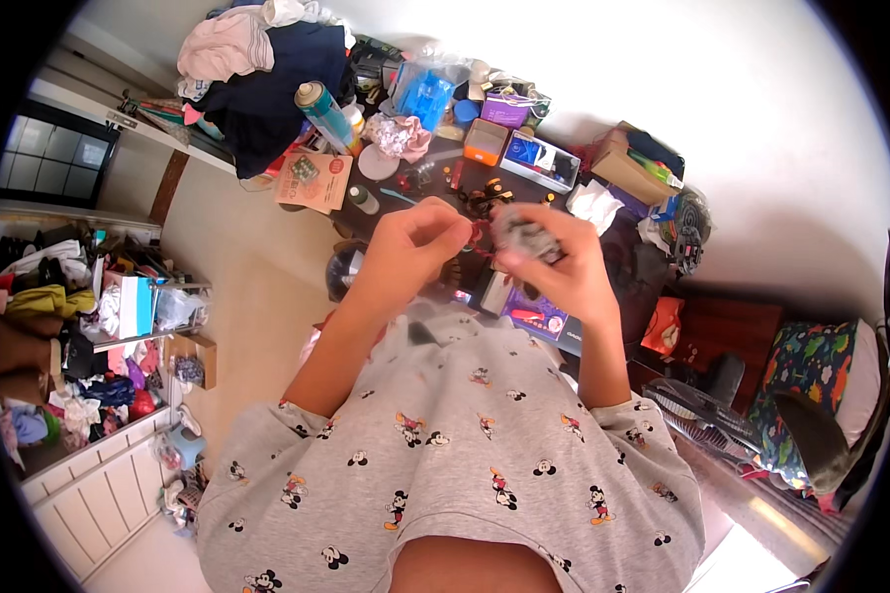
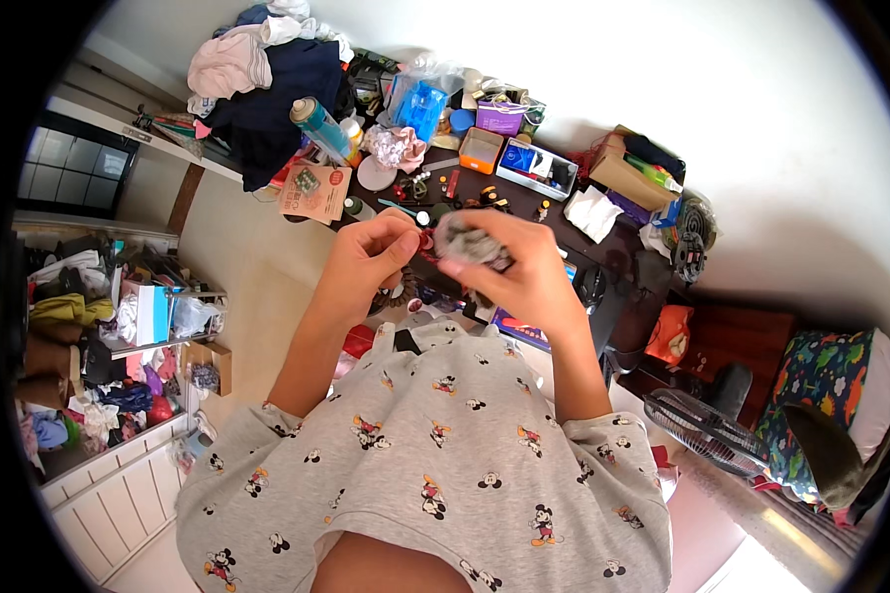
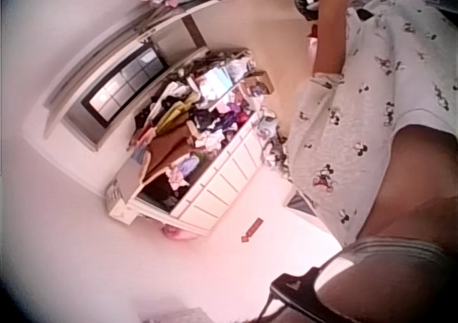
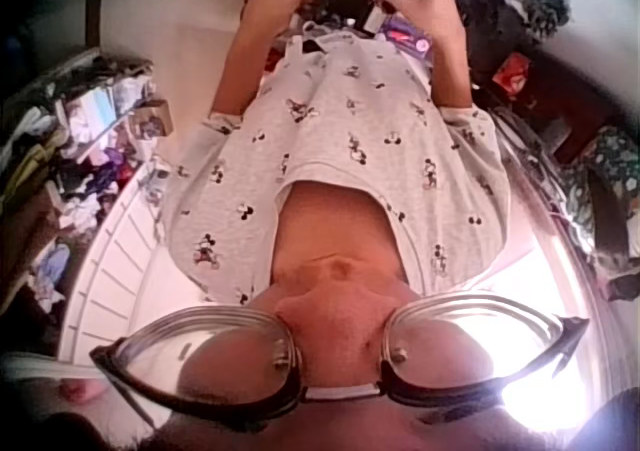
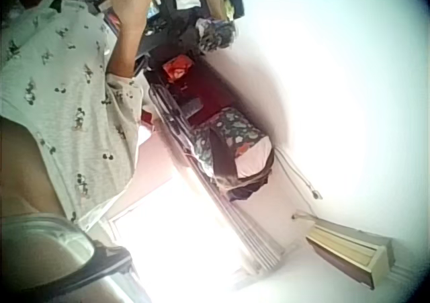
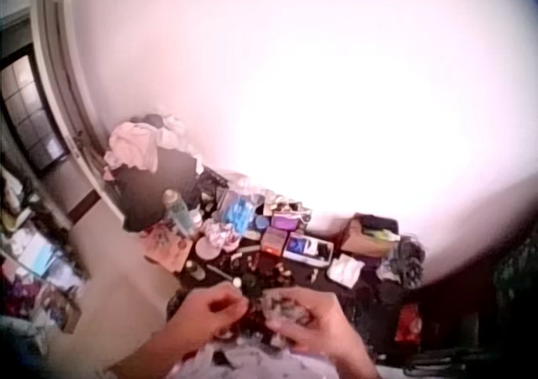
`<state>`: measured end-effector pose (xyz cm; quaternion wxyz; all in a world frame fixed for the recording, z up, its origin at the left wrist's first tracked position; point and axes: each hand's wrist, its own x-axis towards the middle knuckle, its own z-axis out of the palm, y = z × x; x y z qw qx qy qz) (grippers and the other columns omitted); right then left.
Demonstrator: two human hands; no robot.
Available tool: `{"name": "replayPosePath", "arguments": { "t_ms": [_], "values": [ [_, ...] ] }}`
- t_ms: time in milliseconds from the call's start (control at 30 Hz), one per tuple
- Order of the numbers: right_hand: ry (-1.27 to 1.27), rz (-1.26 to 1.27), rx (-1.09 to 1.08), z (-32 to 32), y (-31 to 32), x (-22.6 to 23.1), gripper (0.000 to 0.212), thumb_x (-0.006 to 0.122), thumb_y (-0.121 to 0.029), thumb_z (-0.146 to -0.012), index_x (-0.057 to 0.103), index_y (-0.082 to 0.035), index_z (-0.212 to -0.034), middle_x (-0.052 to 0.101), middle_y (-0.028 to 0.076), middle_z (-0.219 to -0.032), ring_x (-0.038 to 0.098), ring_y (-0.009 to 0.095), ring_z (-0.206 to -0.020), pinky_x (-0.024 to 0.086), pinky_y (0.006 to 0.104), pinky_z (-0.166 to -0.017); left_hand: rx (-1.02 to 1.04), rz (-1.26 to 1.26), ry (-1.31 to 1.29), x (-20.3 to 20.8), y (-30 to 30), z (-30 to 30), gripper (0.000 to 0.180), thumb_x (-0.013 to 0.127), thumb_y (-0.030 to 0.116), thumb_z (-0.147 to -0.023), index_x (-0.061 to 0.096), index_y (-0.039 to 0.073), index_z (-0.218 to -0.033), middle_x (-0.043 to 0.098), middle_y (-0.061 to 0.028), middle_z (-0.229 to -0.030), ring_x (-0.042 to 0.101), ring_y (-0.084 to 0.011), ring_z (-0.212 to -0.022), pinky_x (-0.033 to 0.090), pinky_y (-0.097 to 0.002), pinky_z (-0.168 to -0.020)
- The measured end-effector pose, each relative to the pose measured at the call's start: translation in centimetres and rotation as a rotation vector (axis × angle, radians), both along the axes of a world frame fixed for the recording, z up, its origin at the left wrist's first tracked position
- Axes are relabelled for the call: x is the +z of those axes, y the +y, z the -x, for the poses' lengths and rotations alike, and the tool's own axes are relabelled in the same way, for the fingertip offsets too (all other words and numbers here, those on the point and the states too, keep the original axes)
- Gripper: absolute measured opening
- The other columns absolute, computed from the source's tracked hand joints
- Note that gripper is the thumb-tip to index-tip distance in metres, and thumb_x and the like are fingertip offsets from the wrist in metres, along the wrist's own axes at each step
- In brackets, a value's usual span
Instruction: The person organizes various small items on a cluttered desk, including handling a small white tube, unscrewing the cap of a green bottle, and untangling a hair tie from a pile of accessories.
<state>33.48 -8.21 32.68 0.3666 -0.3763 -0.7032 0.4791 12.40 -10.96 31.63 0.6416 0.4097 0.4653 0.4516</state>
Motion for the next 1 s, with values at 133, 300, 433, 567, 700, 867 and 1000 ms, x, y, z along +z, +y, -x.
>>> {"name": "replayPosePath", "arguments": {
  "t_ms": [133, 300, 433, 567, 700, 867, 1000],
  "values": [
    [0.310, -0.305, -0.057, 0.8, 0.6, -1.1, 0.039, 0.054, -0.031, -0.094, 0.066, 0.004, -0.107, 0.064, 0.017, -0.103, 0.060, 0.023, -0.087, 0.048, 0.0325, -0.077, -0.001, -0.092, 0.090, -0.4, 0.1, -0.2, 0.016, 0.066, 0.013, -0.092, 0.067, -0.004, -0.092, 0.053, 0.0028, -0.094, 0.041, -0.0019, -0.061, 0.030, -0.0182, -0.050],
    [0.178, -0.293, -0.069, 3.3, -0.4, -2.1, 0.040, 0.068, -0.009, -0.083, 0.060, -0.001, -0.121, 0.060, 0.013, -0.115, 0.058, 0.025, -0.105, 0.046, 0.0348, -0.091, 0.007, -0.129, 0.041, -0.2, 0.4, -0.9, 0.013, 0.064, 0.009, -0.092, 0.067, -0.004, -0.094, 0.054, 0.0027, -0.095, 0.042, -0.0014, -0.062, 0.029, -0.0180, -0.050],
    [0.302, -0.082, -0.080, 3.9, -1.3, -3.4, 0.051, 0.075, -0.004, -0.076, 0.053, -0.004, -0.122, 0.059, 0.013, -0.118, 0.060, 0.027, -0.107, 0.047, 0.0352, -0.093, 0.031, -0.169, 0.076, -0.8, 0.6, -1.1, 0.011, 0.064, 0.007, -0.092, 0.067, -0.004, -0.093, 0.054, 0.0032, -0.092, 0.042, -0.0010, -0.062, 0.029, -0.0183, -0.050],
    [0.097, -0.243, -0.048, 3.2, -0.4, -2.8, 0.051, 0.076, -0.002, -0.072, 0.055, -0.004, -0.118, 0.062, 0.013, -0.114, 0.062, 0.029, -0.102, 0.050, 0.0362, -0.088, 0.025, -0.048, 0.069, 0.2, 0.4, -0.8, 0.012, 0.064, 0.007, -0.092, 0.068, -0.004, -0.091, 0.054, 0.0031, -0.087, 0.041, -0.0009, -0.057, 0.029, -0.0192, -0.047],
    [-0.111, -0.419, -0.075, 2.8, -0.3, -2.6, 0.050, 0.074, -0.002, -0.069, 0.057, -0.005, -0.115, 0.065, 0.012, -0.101, 0.063, 0.030, -0.091, 0.052, 0.0372, -0.079, 0.050, -0.099, 0.105, 0.0, 0.2, -0.9, 0.013, 0.064, 0.008, -0.092, 0.067, -0.004, -0.088, 0.053, 0.0036, -0.083, 0.041, -0.0010, -0.055, 0.029, -0.0194, -0.046],
    [-0.108, -0.325, -0.127, 2.0, -0.4, -2.7, 0.037, 0.071, -0.003, -0.070, 0.064, -0.005, -0.106, 0.067, 0.011, -0.092, 0.065, 0.029, -0.083, 0.052, 0.0365, -0.073, 0.115, -0.111, 0.143, -0.2, -0.1, -0.7, 0.014, 0.064, 0.013, -0.093, 0.065, 0.002, -0.084, 0.051, 0.0055, -0.077, 0.040, 0.0001, -0.055, 0.028, -0.0193, -0.045],
    [-0.126, -0.188, -0.044, 1.7, -0.5, -3.9, 0.030, 0.069, -0.006, -0.071, 0.067, -0.004, -0.100, 0.067, 0.013, -0.089, 0.066, 0.029, -0.079, 0.052, 0.0358, -0.072, 0.132, 0.131, 0.003, 0.6, -0.1, -0.2, 0.013, 0.063, 0.015, -0.094, 0.065, 0.005, -0.086, 0.050, 0.0071, -0.075, 0.039, 0.0012, -0.055, 0.027, -0.0181, -0.044]
  ]
}}
